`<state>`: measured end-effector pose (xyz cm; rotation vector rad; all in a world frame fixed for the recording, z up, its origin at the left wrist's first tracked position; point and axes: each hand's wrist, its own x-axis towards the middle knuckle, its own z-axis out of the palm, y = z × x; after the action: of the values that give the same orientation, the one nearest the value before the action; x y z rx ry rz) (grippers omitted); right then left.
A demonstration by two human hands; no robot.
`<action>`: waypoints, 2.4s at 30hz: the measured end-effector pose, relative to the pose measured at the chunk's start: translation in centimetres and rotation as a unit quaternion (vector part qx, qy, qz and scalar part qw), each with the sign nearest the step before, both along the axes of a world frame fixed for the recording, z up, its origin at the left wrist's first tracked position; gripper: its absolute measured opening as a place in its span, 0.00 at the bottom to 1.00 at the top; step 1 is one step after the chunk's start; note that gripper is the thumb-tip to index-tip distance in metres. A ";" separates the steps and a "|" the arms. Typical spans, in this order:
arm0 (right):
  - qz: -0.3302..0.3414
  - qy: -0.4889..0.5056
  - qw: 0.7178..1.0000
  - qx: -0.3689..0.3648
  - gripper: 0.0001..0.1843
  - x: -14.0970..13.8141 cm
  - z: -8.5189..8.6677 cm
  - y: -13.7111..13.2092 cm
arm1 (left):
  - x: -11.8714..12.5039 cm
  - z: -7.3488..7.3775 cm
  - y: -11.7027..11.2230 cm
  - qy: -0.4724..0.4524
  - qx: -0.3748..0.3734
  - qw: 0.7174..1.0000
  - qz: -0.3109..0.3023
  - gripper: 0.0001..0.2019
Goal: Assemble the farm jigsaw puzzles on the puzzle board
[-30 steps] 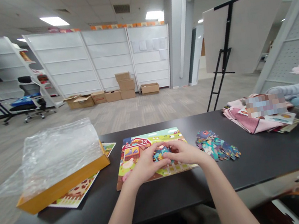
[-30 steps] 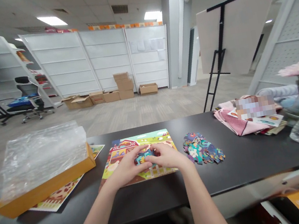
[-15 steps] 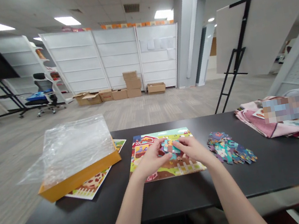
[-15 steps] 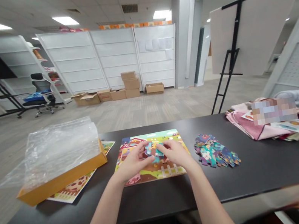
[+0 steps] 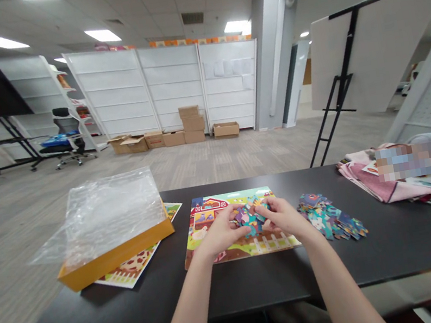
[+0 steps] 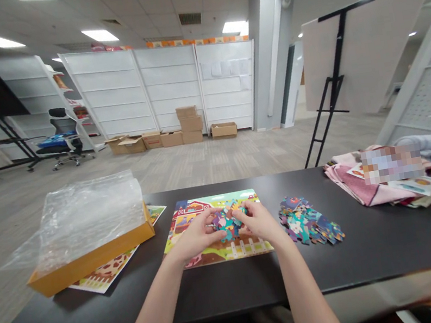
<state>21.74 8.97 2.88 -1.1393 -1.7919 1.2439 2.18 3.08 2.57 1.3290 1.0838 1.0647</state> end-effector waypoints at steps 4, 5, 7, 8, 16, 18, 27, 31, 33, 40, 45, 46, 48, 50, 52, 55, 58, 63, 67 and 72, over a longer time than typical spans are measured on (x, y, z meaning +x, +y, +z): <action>0.029 0.033 0.999 -0.027 0.23 -0.3 0.5 -0.3 | -0.1 -0.4 0.3 0.077 0.029 0.996 0.037 0.26; 0.029 0.037 0.998 -0.034 0.22 -0.3 0.6 -0.4 | -0.1 -0.5 0.4 0.096 0.040 0.994 0.040 0.24; 0.012 0.034 0.999 -0.039 0.22 -0.3 1.0 -0.7 | -0.2 -0.7 0.5 0.115 0.055 0.991 0.043 0.22; 0.000 0.030 0.999 -0.039 0.22 -0.3 1.2 -0.8 | -0.2 -0.7 0.5 0.111 0.055 0.991 0.045 0.22; -0.056 0.063 0.995 -0.058 0.23 0.7 1.4 -0.6 | -0.4 -0.1 0.1 0.076 0.026 0.996 0.029 0.25; -0.031 0.076 0.995 -0.060 0.23 0.7 1.3 -0.6 | -0.4 -0.1 0.2 0.088 0.028 0.996 0.019 0.23; 0.053 0.061 0.995 -0.058 0.27 -0.7 0.9 -1.0 | 0.4 -0.5 0.6 0.034 0.000 0.999 0.034 0.25; -0.008 0.075 0.997 -0.030 0.28 -0.3 0.6 -0.4 | 0.0 -0.1 0.3 -0.004 -0.006 1.000 -0.002 0.26; -0.058 0.096 0.994 -0.006 0.28 0.1 0.5 0.1 | -0.4 -0.1 0.2 0.000 0.008 1.000 0.000 0.25; -0.139 0.164 0.977 -0.001 0.31 1.7 0.8 0.6 | -1.0 -0.2 0.2 -0.002 0.019 1.000 0.008 0.21; -0.141 0.166 0.976 0.005 0.30 1.7 1.2 0.3 | -1.1 -0.1 0.2 0.019 0.015 1.000 0.019 0.24; -0.142 0.167 0.976 0.006 0.30 1.7 1.2 0.3 | -1.2 -0.2 0.2 0.024 0.013 0.999 0.025 0.24; -0.143 0.166 0.976 0.007 0.30 1.7 1.2 0.3 | -1.2 -0.3 0.3 0.045 0.018 0.998 0.040 0.22; -0.145 0.165 0.975 0.007 0.31 1.7 1.1 0.3 | -1.3 -0.6 0.5 0.085 0.043 0.994 0.057 0.16; -0.143 0.168 0.975 0.004 0.31 1.7 0.9 0.4 | -1.3 -0.9 0.7 0.128 0.073 0.987 0.071 0.12; -0.130 0.176 0.976 -0.003 0.30 1.6 0.6 0.5 | -1.4 -1.1 0.9 0.146 0.080 0.982 0.085 0.12; -0.125 0.182 0.975 -0.005 0.29 1.6 0.5 0.6 | -1.4 -1.0 0.8 0.126 0.066 0.985 0.102 0.16; -0.126 0.179 0.976 -0.006 0.29 1.5 0.7 0.5 | -1.8 -1.1 0.8 0.149 0.040 0.981 0.119 0.14; -0.129 0.176 0.976 -0.009 0.28 1.4 0.9 0.4 | -2.8 -1.8 0.7 0.202 0.025 0.972 0.119 0.08; -0.129 0.167 0.977 -0.023 0.29 1.1 1.0 0.2 | -3.7 -2.0 0.3 0.223 0.025 0.968 0.109 0.06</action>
<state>22.81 9.18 3.92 -1.0748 -1.3296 1.2403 -1.56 3.41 0.53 1.5614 1.5743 0.9771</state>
